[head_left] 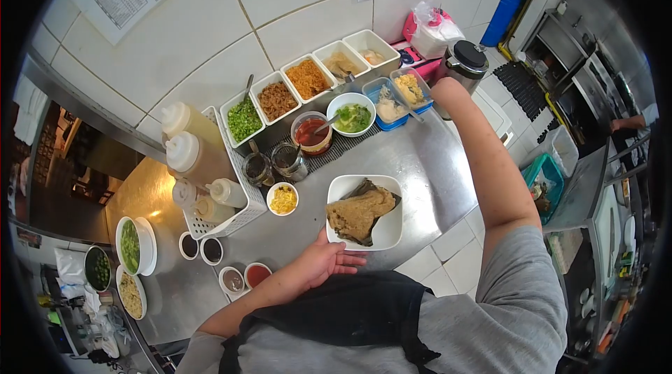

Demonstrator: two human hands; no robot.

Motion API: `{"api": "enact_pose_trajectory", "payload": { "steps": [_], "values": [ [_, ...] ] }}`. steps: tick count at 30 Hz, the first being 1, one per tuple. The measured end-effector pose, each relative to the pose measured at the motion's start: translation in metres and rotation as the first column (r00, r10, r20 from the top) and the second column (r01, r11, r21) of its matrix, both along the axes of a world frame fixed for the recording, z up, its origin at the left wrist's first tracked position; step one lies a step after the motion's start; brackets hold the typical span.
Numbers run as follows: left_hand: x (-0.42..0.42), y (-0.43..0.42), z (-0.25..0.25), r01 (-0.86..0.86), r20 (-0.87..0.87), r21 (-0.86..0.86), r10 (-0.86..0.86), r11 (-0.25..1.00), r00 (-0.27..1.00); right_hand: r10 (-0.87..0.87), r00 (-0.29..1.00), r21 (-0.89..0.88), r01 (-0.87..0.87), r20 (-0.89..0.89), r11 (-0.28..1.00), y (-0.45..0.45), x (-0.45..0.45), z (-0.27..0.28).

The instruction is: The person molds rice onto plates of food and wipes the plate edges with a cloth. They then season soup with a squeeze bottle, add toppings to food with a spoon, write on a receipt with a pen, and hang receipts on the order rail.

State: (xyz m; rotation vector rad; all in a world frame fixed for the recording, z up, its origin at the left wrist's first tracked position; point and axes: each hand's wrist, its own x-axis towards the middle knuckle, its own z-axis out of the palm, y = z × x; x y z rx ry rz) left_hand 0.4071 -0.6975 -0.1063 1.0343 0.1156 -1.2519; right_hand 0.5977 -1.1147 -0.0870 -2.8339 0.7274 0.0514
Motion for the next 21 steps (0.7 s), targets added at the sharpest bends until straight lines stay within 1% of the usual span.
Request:
{"api": "enact_pose_trajectory", "payload": {
  "steps": [1,3,4,6,7,9,10,12,13,15,16,18,19,20,21],
  "values": [
    [0.0,0.0,0.001,-0.003,0.002,0.009,0.003,1.0,1.0,-0.003,1.0,0.0,0.003,-0.002,1.0,0.005,-0.004,0.002],
    [0.001,-0.001,0.003,-0.001,-0.007,0.018,0.001,1.0,1.0,-0.053,0.987,0.139,0.032,0.154,0.99,0.023,-0.015,0.009],
    [0.001,-0.001,0.003,-0.002,-0.012,0.027,0.002,1.0,1.0,-0.052,0.987,0.14,0.031,0.151,0.99,0.022,-0.014,0.005],
    [0.0,0.0,0.0,-0.005,-0.011,0.014,0.005,1.0,1.0,-0.105,0.97,0.273,0.043,0.219,0.961,0.021,-0.011,-0.003],
    [0.0,0.0,-0.002,-0.006,-0.005,-0.001,0.006,1.0,1.0,-0.103,0.97,0.274,0.04,0.218,0.961,0.019,-0.011,-0.006],
    [-0.001,0.0,-0.001,-0.013,-0.006,0.001,0.013,1.0,1.0,-0.178,0.962,0.385,0.087,0.207,0.919,0.015,-0.013,-0.01],
    [-0.001,0.0,0.0,-0.017,-0.005,0.002,0.017,1.0,1.0,-0.175,0.963,0.383,0.086,0.204,0.92,0.011,-0.013,-0.012],
    [-0.001,0.0,-0.001,-0.024,-0.007,0.002,0.024,1.0,1.0,-0.181,0.946,0.406,0.058,0.27,0.912,0.002,-0.016,-0.016],
    [-0.001,-0.001,0.0,-0.029,-0.007,0.005,0.029,1.0,1.0,-0.177,0.948,0.404,0.058,0.265,0.913,0.0,-0.018,-0.016],
    [0.002,-0.003,-0.001,-0.034,-0.013,0.004,0.034,0.999,0.999,-0.236,0.932,0.49,0.076,0.274,0.869,-0.005,-0.02,-0.016],
    [0.004,-0.004,-0.002,-0.033,-0.013,0.005,0.033,0.999,0.999,-0.232,0.935,0.491,0.075,0.268,0.868,-0.007,-0.021,-0.016],
    [0.01,-0.009,-0.005,-0.046,-0.016,0.012,0.046,0.999,0.999,-0.208,0.927,0.447,0.05,0.313,0.893,-0.011,-0.023,-0.018],
    [0.013,-0.01,-0.008,-0.047,-0.009,-0.009,0.047,0.999,0.999,-0.169,0.933,0.421,0.021,0.318,0.907,-0.028,-0.015,-0.035],
    [0.015,-0.012,-0.007,-0.049,-0.005,-0.03,0.049,0.998,0.999,-0.167,0.94,0.428,0.025,0.299,0.904,-0.022,-0.02,-0.033],
    [0.017,-0.015,-0.005,-0.065,-0.002,-0.021,0.065,0.998,0.998,-0.207,0.93,0.474,0.041,0.304,0.879,-0.021,-0.023,-0.026]
  ]
}}
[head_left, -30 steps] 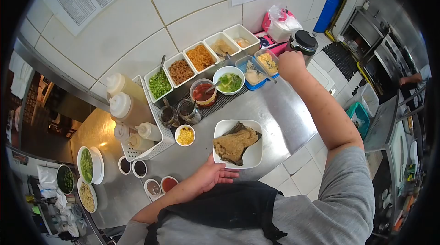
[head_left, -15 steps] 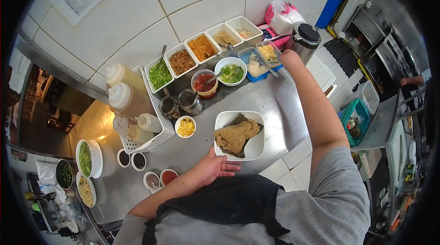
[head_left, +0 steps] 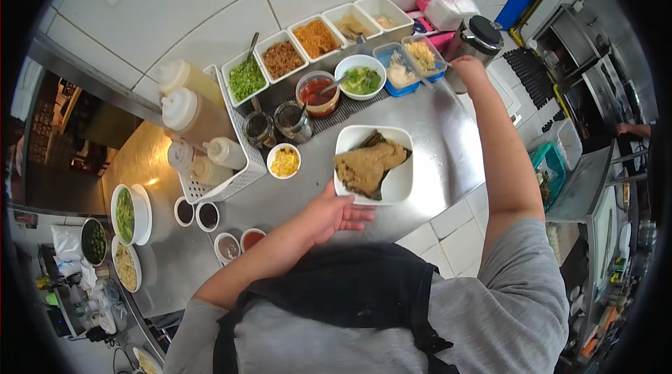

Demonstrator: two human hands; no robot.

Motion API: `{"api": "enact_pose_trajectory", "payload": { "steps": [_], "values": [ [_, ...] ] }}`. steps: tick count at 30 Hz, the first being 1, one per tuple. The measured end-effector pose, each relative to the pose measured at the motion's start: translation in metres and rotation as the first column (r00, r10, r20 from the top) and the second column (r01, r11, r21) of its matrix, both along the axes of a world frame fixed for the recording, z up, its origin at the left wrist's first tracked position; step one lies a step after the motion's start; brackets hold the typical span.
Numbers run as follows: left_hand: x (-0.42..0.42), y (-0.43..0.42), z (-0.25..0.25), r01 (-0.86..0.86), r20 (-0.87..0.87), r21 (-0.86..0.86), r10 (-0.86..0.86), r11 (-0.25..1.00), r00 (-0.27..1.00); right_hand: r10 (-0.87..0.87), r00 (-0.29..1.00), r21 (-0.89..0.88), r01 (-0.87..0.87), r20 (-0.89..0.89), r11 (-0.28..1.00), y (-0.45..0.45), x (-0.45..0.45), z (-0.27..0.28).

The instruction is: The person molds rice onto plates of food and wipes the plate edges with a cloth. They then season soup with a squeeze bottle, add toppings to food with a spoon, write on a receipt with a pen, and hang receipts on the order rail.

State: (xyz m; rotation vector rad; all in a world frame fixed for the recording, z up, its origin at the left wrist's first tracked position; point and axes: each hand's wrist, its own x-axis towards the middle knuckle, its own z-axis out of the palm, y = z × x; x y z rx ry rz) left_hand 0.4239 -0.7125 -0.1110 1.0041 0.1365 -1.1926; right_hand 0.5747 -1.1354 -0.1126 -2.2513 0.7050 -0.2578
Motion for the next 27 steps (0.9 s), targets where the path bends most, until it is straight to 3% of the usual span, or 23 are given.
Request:
{"api": "enact_pose_trajectory", "payload": {
  "steps": [14,19,23,27],
  "values": [
    [0.006,-0.004,0.007,0.042,0.072,0.044,-0.045,0.998,0.996,-0.024,1.0,0.05,0.024,0.01,0.998,0.025,-0.042,0.063],
    [0.007,-0.003,0.008,0.06,0.107,0.078,-0.069,0.995,0.992,0.131,0.991,0.246,-0.122,-0.021,0.962,0.056,-0.084,0.088],
    [0.006,-0.004,0.01,0.057,0.117,0.094,-0.068,0.994,0.991,0.294,0.955,0.258,-0.296,0.05,0.92,0.093,-0.109,0.077],
    [0.006,-0.004,0.009,0.064,0.134,0.098,-0.077,0.993,0.988,0.415,0.902,0.237,-0.381,-0.116,0.894,0.118,-0.113,0.068]
  ]
}}
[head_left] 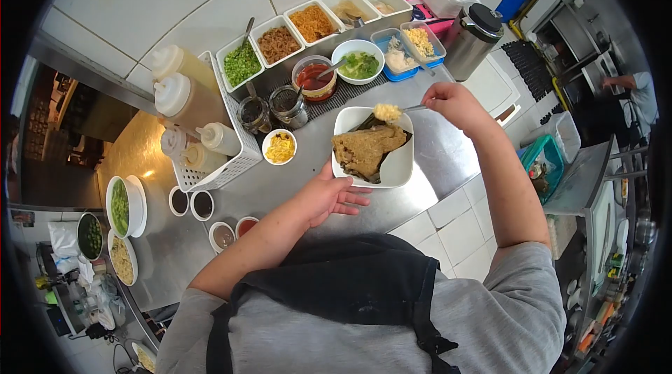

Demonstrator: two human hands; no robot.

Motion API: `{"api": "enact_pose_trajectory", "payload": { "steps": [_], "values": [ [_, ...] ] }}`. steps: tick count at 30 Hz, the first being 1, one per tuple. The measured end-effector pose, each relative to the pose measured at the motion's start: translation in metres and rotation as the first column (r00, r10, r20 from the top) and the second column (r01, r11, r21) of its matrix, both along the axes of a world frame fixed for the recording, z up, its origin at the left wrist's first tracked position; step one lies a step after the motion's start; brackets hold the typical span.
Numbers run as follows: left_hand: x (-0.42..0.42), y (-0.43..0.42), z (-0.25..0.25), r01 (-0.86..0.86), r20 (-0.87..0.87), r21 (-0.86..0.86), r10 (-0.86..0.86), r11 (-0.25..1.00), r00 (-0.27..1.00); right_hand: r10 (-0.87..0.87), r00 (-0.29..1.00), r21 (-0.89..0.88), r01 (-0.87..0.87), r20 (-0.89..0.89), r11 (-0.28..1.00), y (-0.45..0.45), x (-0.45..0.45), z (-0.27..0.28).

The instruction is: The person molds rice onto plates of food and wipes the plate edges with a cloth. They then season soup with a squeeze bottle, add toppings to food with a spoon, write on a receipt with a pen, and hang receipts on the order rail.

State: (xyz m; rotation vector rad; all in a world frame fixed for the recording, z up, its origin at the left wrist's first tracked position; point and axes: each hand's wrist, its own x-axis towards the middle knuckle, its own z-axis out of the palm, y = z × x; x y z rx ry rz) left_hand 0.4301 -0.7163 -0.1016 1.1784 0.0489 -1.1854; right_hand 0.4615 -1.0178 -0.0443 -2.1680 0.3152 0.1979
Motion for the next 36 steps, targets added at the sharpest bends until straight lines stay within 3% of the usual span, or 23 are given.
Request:
{"api": "enact_pose_trajectory", "payload": {
  "steps": [2,7,13,15,16,18,24,27,31,33,34,35,36],
  "values": [
    [0.001,0.0,0.0,0.006,0.007,0.004,-0.006,1.0,1.0,0.117,0.992,-0.123,-0.121,-0.042,0.985,0.01,0.003,-0.002],
    [0.001,0.0,0.002,0.014,0.003,0.024,-0.014,1.0,1.0,0.147,0.987,-0.302,-0.158,-0.058,0.94,0.032,0.014,-0.009],
    [0.002,0.001,0.003,0.022,0.0,0.022,-0.022,1.0,1.0,0.336,0.932,-0.511,-0.223,0.139,0.83,0.043,0.008,-0.022],
    [0.002,0.001,0.002,0.008,-0.013,0.014,-0.008,1.0,1.0,0.497,0.779,-0.666,-0.141,0.383,0.733,0.039,0.0,-0.024],
    [0.001,0.001,0.001,-0.002,-0.025,0.009,0.002,1.0,1.0,0.504,0.777,-0.668,-0.148,0.377,0.729,0.038,-0.004,-0.025],
    [0.001,0.001,0.002,-0.002,-0.023,0.01,0.002,1.0,1.0,0.617,0.638,-0.774,-0.05,0.461,0.631,0.036,-0.011,-0.027],
    [0.0,0.001,0.002,-0.01,-0.032,0.012,0.011,1.0,0.999,0.615,0.596,-0.803,0.09,0.517,0.589,0.038,-0.028,-0.024],
    [-0.002,0.001,0.001,-0.021,-0.034,0.004,0.021,1.0,0.999,0.645,0.607,-0.841,0.074,0.465,0.536,0.041,-0.035,-0.019],
    [-0.003,0.0,0.004,-0.024,-0.035,0.019,0.025,1.0,0.999,0.594,0.627,-0.797,0.073,0.505,0.6,0.039,-0.035,-0.014],
    [-0.003,0.0,0.003,-0.031,-0.038,0.017,0.032,0.999,0.999,0.414,0.755,-0.646,0.017,0.509,0.764,0.038,-0.032,-0.009],
    [-0.003,0.0,0.003,-0.034,-0.04,0.019,0.035,0.999,0.999,0.416,0.754,-0.65,0.02,0.509,0.76,0.036,-0.029,-0.013],
    [-0.002,0.0,0.004,-0.03,-0.037,0.013,0.031,0.999,0.999,0.151,0.905,-0.375,0.009,0.397,0.927,0.033,-0.025,-0.021],
    [-0.001,0.0,0.005,-0.029,-0.038,0.021,0.03,0.999,0.999,-0.074,0.982,-0.069,0.088,0.176,0.994,0.029,-0.02,-0.029]
  ]
}}
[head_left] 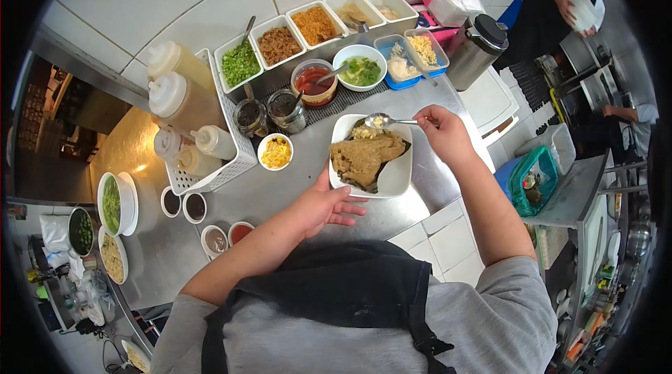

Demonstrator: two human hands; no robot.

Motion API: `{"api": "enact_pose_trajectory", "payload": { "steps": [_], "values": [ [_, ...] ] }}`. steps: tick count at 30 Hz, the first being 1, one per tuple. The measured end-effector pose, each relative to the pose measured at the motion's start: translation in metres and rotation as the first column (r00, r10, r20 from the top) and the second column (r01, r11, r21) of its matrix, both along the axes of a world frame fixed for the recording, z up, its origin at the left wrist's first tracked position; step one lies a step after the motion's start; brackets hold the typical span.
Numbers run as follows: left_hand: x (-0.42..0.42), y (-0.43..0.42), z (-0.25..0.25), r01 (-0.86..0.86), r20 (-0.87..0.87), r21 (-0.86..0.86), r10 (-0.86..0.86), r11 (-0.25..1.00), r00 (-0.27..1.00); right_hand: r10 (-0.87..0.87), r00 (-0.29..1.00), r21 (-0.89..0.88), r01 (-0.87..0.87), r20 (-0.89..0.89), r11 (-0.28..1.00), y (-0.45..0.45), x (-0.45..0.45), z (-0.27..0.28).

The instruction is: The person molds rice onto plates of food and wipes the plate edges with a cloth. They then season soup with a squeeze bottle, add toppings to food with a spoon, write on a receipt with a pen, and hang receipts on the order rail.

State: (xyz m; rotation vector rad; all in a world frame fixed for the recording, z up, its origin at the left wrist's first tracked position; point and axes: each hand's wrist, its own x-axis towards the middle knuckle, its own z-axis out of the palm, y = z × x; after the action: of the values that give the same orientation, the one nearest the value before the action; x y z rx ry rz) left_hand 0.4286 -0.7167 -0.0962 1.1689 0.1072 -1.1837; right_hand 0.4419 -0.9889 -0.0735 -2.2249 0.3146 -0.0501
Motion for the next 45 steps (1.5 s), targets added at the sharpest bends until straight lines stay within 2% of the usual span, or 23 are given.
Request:
{"api": "enact_pose_trajectory", "payload": {
  "steps": [1,2,4,6,7,8,9,10,13,14,16,17,18,20,21,23,24,26,33,36,38,41,45],
  "values": [
    [0.0,-0.001,0.001,-0.001,-0.004,0.009,0.001,1.0,1.0,-0.006,0.997,0.019,0.008,-0.077,1.0,-0.011,0.008,-0.005],
    [0.0,-0.001,0.001,0.001,-0.007,0.007,-0.001,1.0,1.0,-0.008,0.997,0.017,0.009,-0.08,1.0,-0.02,0.015,-0.003],
    [0.001,-0.001,0.0,0.003,-0.008,0.012,-0.003,1.0,1.0,-0.128,0.984,0.134,0.111,0.121,0.985,-0.033,0.03,0.001],
    [0.001,0.0,-0.001,0.005,-0.007,0.013,-0.005,1.0,1.0,-0.145,0.916,-0.175,0.223,0.374,0.959,-0.045,0.045,0.016],
    [0.001,0.0,-0.002,0.008,-0.004,0.01,-0.008,1.0,1.0,-0.147,0.916,-0.175,0.225,0.374,0.958,-0.051,0.054,0.018],
    [0.002,-0.001,0.0,0.012,-0.002,0.009,-0.012,1.0,1.0,-0.113,0.889,-0.431,0.323,0.445,0.843,-0.057,0.063,0.021],
    [0.002,-0.001,0.002,0.016,0.003,0.014,-0.016,1.0,1.0,-0.057,0.863,-0.638,0.414,0.502,0.649,-0.063,0.07,0.023],
    [0.002,-0.002,0.004,0.019,0.009,0.019,-0.019,1.0,1.0,-0.059,0.861,-0.638,0.418,0.505,0.647,-0.071,0.077,0.019],
    [0.001,-0.001,0.003,0.025,0.015,0.035,-0.026,0.999,1.0,0.045,0.932,-0.875,0.318,0.358,0.366,-0.085,0.093,-0.014],
    [0.001,-0.001,0.003,0.024,0.019,0.035,-0.025,0.999,1.0,0.047,0.931,-0.873,0.322,0.362,0.366,-0.082,0.094,-0.022],
    [0.002,-0.001,0.002,0.022,0.008,0.026,-0.022,0.999,1.0,-0.086,0.953,-0.827,0.296,0.291,0.478,-0.072,0.093,-0.031],
    [0.003,-0.001,0.002,0.016,0.009,0.024,-0.016,1.0,1.0,-0.189,0.937,-0.745,0.349,0.294,0.569,-0.066,0.093,-0.031],
    [0.003,-0.001,0.002,0.018,0.006,0.018,-0.019,1.0,1.0,-0.183,0.938,-0.746,0.344,0.293,0.571,-0.064,0.094,-0.029],
    [0.002,0.0,0.001,0.02,0.003,0.014,-0.02,1.0,1.0,-0.399,0.892,-0.391,0.451,0.211,0.802,-0.061,0.096,-0.027],
    [0.003,0.0,0.001,0.018,0.005,0.017,-0.018,1.0,1.0,-0.399,0.893,-0.39,0.451,0.21,0.803,-0.065,0.1,-0.031],
    [0.002,0.0,0.0,0.02,0.004,0.022,-0.02,1.0,1.0,-0.437,0.884,-0.13,0.459,0.167,0.879,-0.082,0.112,-0.042],
    [0.002,0.0,0.0,0.021,0.004,0.018,-0.021,1.0,1.0,-0.438,0.883,-0.129,0.46,0.167,0.878,-0.09,0.116,-0.044],
    [0.002,0.0,0.001,0.022,0.006,0.014,-0.022,1.0,1.0,-0.519,0.849,0.162,0.5,0.104,0.851,-0.098,0.119,-0.042],
    [0.002,0.0,-0.001,0.025,0.021,0.019,-0.025,1.0,0.999,-0.539,0.839,0.305,0.495,0.079,0.814,-0.133,0.113,-0.053],
    [0.002,0.0,0.001,0.017,0.017,0.026,-0.018,1.0,1.0,-0.499,0.866,0.405,0.445,0.032,0.799,-0.123,0.089,-0.033],
    [0.004,0.001,0.001,0.009,0.017,0.036,-0.01,0.999,1.0,-0.407,0.913,0.467,0.358,0.004,0.808,-0.105,0.065,-0.011],
    [0.007,0.003,-0.002,0.04,0.037,0.027,-0.041,0.999,0.998,-0.336,0.942,0.436,0.299,0.01,0.849,-0.065,0.032,0.004],
    [0.007,0.003,-0.002,0.053,0.042,0.011,-0.053,0.999,0.998,-0.225,0.973,0.193,0.211,0.053,0.958,-0.013,-0.007,-0.005]
  ]
}}
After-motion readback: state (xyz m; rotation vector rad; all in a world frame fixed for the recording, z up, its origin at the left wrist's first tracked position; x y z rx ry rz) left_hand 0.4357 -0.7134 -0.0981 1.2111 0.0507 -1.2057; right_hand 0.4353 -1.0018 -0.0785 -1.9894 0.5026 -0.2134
